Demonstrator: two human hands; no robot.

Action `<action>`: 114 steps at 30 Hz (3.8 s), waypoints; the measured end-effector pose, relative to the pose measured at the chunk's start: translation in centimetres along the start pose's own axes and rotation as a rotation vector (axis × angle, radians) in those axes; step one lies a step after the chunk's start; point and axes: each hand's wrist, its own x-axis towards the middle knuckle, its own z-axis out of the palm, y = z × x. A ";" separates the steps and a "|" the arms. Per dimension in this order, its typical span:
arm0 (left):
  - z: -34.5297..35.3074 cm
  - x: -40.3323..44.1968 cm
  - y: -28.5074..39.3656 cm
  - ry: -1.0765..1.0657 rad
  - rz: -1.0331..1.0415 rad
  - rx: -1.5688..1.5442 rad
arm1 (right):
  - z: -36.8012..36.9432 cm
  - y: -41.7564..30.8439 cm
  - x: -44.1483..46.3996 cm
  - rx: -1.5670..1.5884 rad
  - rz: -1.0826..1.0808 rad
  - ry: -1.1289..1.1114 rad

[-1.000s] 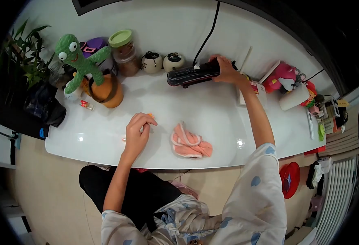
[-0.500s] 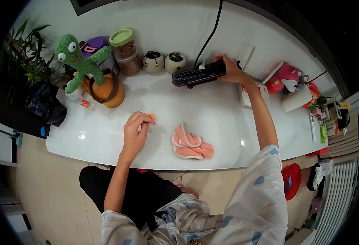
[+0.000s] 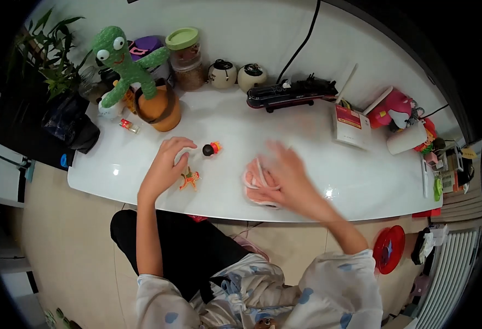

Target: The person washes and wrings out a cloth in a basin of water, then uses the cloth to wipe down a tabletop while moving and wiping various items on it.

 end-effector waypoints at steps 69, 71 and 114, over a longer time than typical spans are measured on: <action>5.4 -0.1 4.4 0.130 0.210 -0.063 | -2.8 18.7 3.9 0.026 0.419 0.323; 5.0 0.0 3.5 0.180 0.165 0.015 | -3.0 18.2 3.9 -0.006 0.417 0.323; 7.2 -0.4 4.1 -0.065 -0.170 -0.487 | 3.3 7.3 4.2 0.244 0.589 0.645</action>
